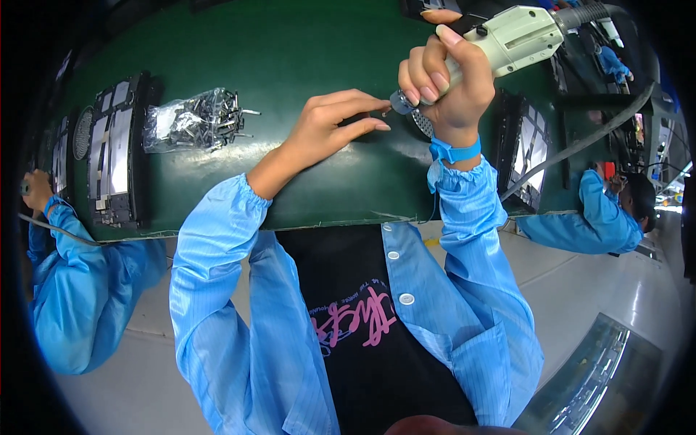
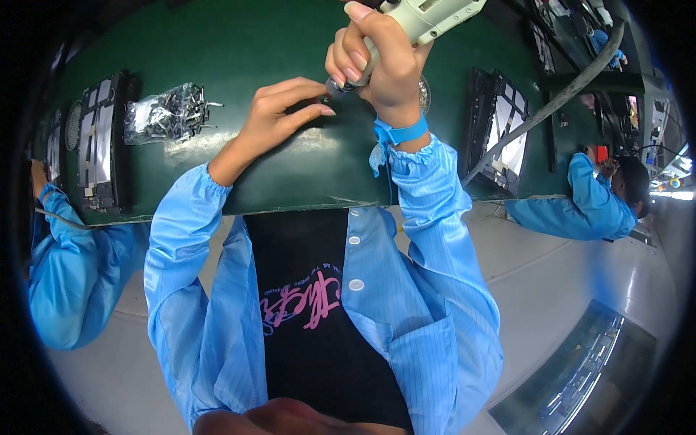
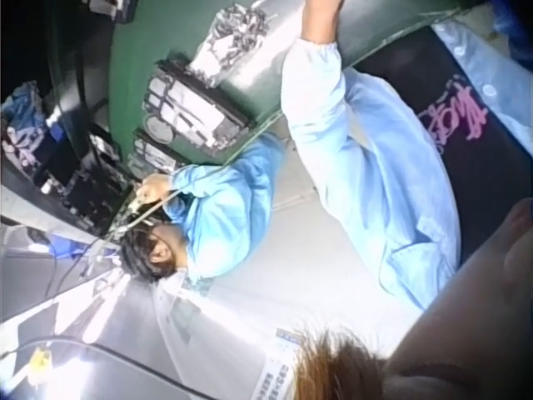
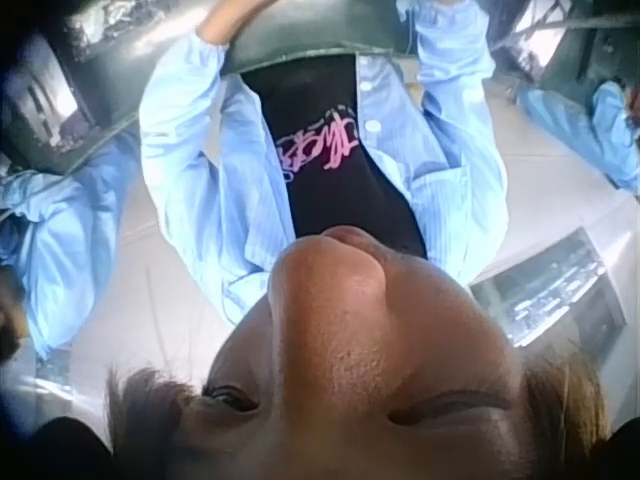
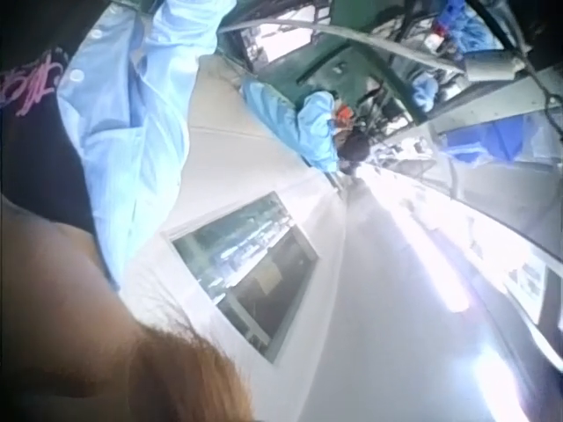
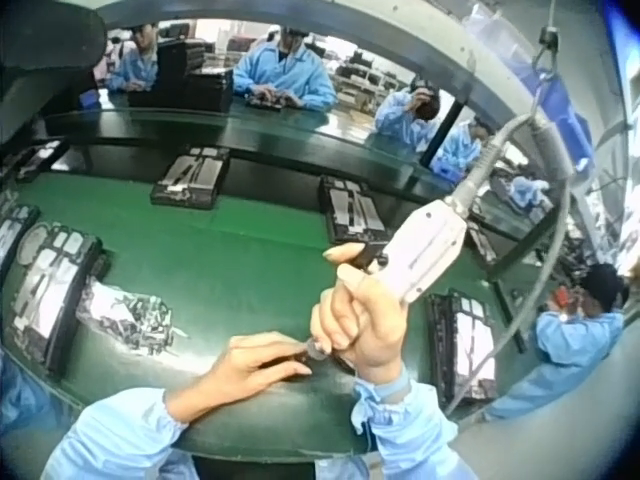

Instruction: The person assembles electronic device frames along an assembly line by placing small brackets onto each frame, driving screws into them using an electric screwdriver, and sliding the frames down the conveyor line.

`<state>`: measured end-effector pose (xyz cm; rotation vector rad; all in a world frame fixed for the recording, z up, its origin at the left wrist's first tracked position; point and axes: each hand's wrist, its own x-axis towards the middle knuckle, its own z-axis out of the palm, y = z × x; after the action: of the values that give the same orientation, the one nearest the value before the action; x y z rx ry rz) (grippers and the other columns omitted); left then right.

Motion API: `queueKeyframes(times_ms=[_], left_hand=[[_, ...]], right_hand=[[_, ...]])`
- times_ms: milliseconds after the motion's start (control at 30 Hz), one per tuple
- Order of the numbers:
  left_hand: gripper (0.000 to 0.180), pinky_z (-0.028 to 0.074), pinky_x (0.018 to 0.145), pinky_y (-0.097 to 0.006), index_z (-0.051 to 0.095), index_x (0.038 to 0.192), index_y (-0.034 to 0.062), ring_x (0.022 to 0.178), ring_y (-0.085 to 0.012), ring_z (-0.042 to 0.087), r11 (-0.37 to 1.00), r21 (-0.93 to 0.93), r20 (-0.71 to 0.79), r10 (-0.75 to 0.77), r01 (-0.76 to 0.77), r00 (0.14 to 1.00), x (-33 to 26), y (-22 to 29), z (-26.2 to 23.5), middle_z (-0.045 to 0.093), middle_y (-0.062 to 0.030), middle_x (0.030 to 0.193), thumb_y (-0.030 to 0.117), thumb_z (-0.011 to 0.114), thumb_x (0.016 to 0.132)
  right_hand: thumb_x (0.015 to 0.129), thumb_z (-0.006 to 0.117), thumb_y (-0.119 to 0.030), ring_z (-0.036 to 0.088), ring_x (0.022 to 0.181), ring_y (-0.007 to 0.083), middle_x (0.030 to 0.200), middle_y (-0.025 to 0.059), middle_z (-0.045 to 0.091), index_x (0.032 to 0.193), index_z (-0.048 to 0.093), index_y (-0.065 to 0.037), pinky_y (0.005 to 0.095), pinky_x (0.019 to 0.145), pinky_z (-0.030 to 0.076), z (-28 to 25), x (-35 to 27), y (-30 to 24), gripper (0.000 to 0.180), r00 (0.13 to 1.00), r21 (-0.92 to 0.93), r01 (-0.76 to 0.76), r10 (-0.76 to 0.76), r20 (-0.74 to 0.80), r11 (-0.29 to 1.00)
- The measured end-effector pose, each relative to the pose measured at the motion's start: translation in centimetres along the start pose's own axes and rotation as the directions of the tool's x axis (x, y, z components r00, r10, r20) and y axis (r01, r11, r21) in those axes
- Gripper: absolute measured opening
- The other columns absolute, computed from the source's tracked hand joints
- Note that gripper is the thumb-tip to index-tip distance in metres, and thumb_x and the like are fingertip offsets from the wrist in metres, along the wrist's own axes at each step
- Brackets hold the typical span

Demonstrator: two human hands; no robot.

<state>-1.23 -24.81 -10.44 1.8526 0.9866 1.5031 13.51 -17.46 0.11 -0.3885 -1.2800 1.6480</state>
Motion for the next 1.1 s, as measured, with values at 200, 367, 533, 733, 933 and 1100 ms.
queueKeyframes(times_ms=[200,367,533,733,933,1100], left_hand=[[0.02,0.053,0.069,-0.033,0.073,0.101,0.0003,0.078,-0.0239,0.068,0.97,0.171,-0.043,0.185,-0.175,0.982,-0.2,-0.4,0.2,0.071,-0.0101,0.093,0.007,0.074,0.082],[0.012,0.051,0.065,-0.033,0.072,0.092,0.0001,0.075,-0.0233,0.067,0.954,0.191,-0.046,0.244,-0.231,0.969,-0.3,-0.5,0.3,0.071,-0.0089,0.089,0.006,0.074,0.081],[0.012,0.053,0.066,-0.033,0.071,0.091,-0.0019,0.076,-0.025,0.068,0.955,0.188,-0.025,0.24,-0.231,0.971,-0.2,-0.1,0.0,0.071,-0.0113,0.088,0.003,0.074,0.08],[0.013,0.053,0.067,-0.033,0.072,0.092,-0.0024,0.076,-0.0253,0.068,0.96,0.18,-0.022,0.22,-0.213,0.975,-0.3,-0.1,0.1,0.071,-0.0117,0.089,0.002,0.074,0.08],[0.015,0.053,0.067,-0.033,0.072,0.094,-0.0019,0.076,-0.0242,0.068,0.963,0.179,-0.027,0.208,-0.2,0.978,-0.3,0.0,0.2,0.071,-0.0108,0.09,0.005,0.075,0.08],[0.023,0.053,0.062,-0.031,0.072,0.099,-0.0015,0.072,-0.0207,0.067,0.961,0.196,-0.025,0.202,-0.194,0.979,-0.3,0.5,0.1,0.07,-0.0095,0.092,0.01,0.078,0.079]], right_hand=[[0.096,0.039,-0.016,0.033,0.041,0.0095,0.053,-0.0017,0.033,0.121,0.052,0.005,0.0285,0.04,0.036,-0.2,-0.2,0.6,0.035,0.997,-0.002,0.023,-0.023,0.074,1.0],[0.096,0.038,-0.017,0.035,0.041,0.0095,0.052,-0.002,0.034,0.122,0.052,0.004,0.0285,0.04,0.037,-0.3,-0.2,0.6,0.035,0.996,0.021,0.025,-0.027,0.091,0.999],[0.097,0.038,-0.017,0.035,0.041,0.0096,0.052,-0.0025,0.034,0.122,0.052,0.005,0.0284,0.04,0.037,-0.7,-0.2,0.9,0.036,0.995,0.007,0.008,-0.009,0.099,1.0],[0.097,0.038,-0.017,0.035,0.041,0.0092,0.052,-0.0024,0.034,0.123,0.051,0.005,0.0282,0.041,0.037,-0.1,-0.4,0.8,0.037,0.994,-0.03,0.018,-0.014,0.112,0.999],[0.098,0.037,-0.016,0.036,0.041,0.0095,0.052,-0.002,0.034,0.127,0.05,0.005,0.028,0.041,0.038,-0.3,-0.5,0.8,0.039,0.991,-0.029,0.038,-0.034,0.126,0.999],[0.098,0.037,-0.016,0.036,0.041,0.0097,0.052,-0.0016,0.034,0.126,0.051,0.005,0.0282,0.041,0.038,-0.1,-0.6,0.8,0.038,0.991,-0.038,0.049,-0.043,0.127,0.998]])
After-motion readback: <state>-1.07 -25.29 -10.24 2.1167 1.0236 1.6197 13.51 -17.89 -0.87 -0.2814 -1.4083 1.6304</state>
